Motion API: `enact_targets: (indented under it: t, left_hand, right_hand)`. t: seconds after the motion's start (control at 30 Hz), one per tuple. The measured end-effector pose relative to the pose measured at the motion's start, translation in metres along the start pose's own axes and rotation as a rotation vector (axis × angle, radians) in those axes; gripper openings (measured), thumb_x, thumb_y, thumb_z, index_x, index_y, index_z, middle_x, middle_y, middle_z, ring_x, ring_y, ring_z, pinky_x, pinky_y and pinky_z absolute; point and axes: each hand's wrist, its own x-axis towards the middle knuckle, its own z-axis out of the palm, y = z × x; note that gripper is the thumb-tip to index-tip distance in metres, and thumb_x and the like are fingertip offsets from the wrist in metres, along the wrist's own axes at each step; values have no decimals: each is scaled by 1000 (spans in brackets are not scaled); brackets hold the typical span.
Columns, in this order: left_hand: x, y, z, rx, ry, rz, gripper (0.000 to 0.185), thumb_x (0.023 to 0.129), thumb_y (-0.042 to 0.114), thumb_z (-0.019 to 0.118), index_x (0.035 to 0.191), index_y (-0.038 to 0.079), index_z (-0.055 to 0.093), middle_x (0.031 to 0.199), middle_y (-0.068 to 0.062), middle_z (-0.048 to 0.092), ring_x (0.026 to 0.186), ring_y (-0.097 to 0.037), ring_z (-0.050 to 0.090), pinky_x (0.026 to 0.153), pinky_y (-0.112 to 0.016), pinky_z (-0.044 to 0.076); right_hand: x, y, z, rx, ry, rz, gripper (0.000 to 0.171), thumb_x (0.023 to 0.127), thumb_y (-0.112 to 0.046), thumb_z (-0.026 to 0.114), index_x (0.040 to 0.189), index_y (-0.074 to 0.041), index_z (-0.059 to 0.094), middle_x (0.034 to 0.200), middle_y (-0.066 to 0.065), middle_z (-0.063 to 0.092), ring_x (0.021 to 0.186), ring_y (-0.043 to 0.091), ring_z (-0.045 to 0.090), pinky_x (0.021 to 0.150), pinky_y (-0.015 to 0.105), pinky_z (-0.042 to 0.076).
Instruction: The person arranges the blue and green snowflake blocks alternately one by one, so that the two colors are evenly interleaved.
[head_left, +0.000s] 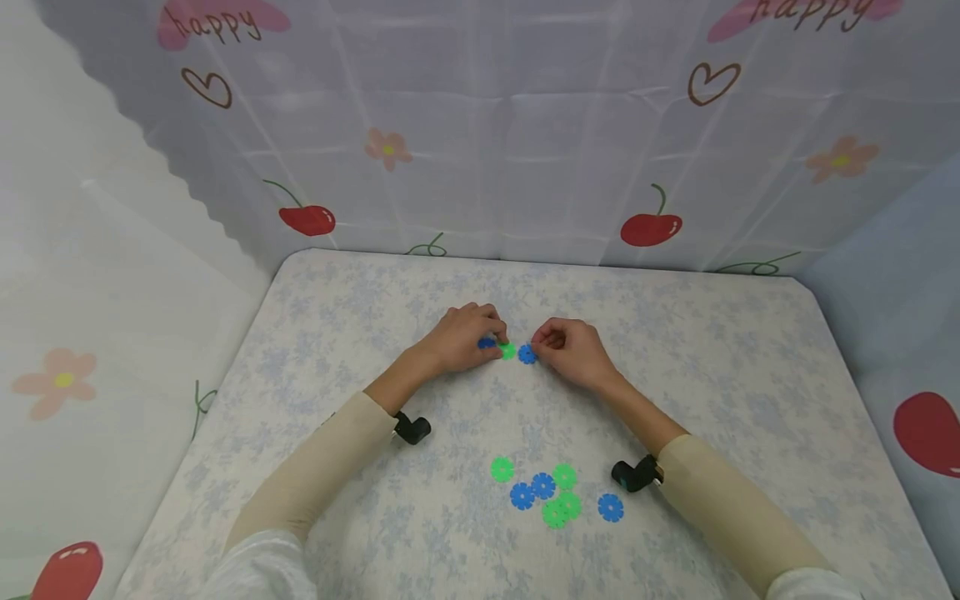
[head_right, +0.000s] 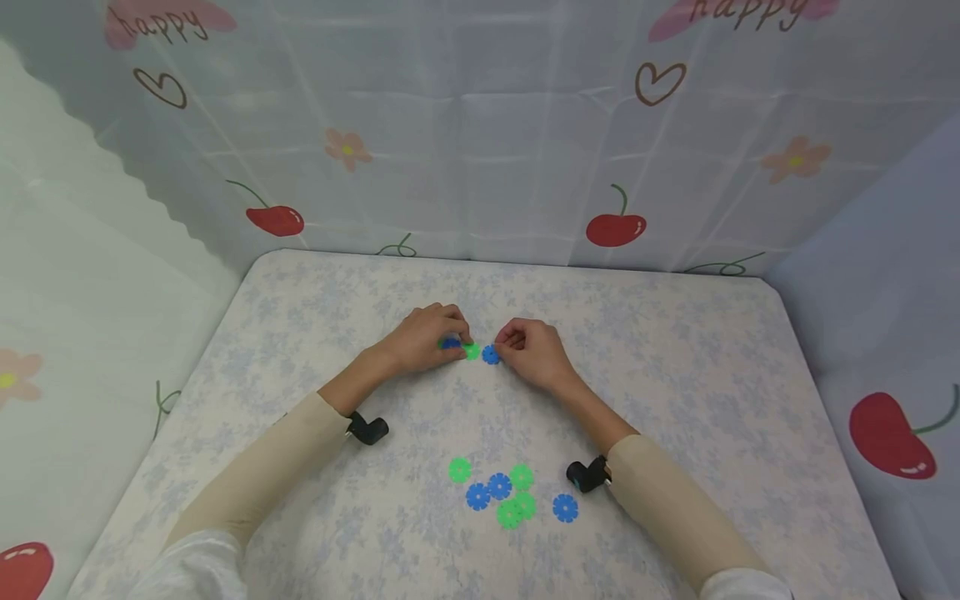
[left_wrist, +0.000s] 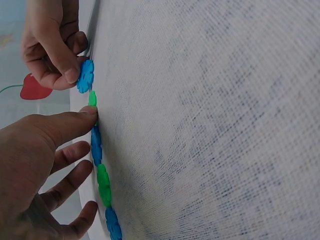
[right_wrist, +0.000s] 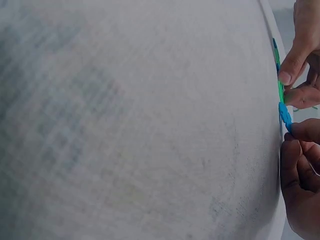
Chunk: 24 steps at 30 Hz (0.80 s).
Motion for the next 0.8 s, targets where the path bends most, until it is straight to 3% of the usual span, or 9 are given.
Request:
enact_targets:
  t: [0.3, 0.57, 0.8]
  left_hand:
    - [0, 1, -1, -7, -6, -3, 12, 101, 35, 78, 110, 28, 77, 128, 4, 67, 114, -23, 61, 97, -54, 49]
    - [-1, 1, -1, -20, -8, -3, 12, 101, 34, 78, 111, 28, 77, 128, 4, 67, 114, -23, 60, 98, -54, 49]
    - [-1, 1, -1, -13, 4, 6, 12, 101, 35, 78, 110, 28, 77, 128, 3, 67, 115, -24, 61, 99, -55, 50]
  right_hand:
    - [0, -5, 0, -72, -13, -32, 10, 102, -19, 73, 103, -9, 74, 97, 8, 78, 87, 19, 73, 83, 39, 61]
    - [-7, -5, -4, -112, -83, -90, 28, 96, -19, 82, 117, -4, 73, 105, 11, 72, 91, 19, 66, 83, 36, 56]
    - [-6, -6, -1, -157, -78, -127, 24, 95, -17, 83, 115, -5, 74, 103, 11, 68, 88, 19, 62, 81, 34, 52]
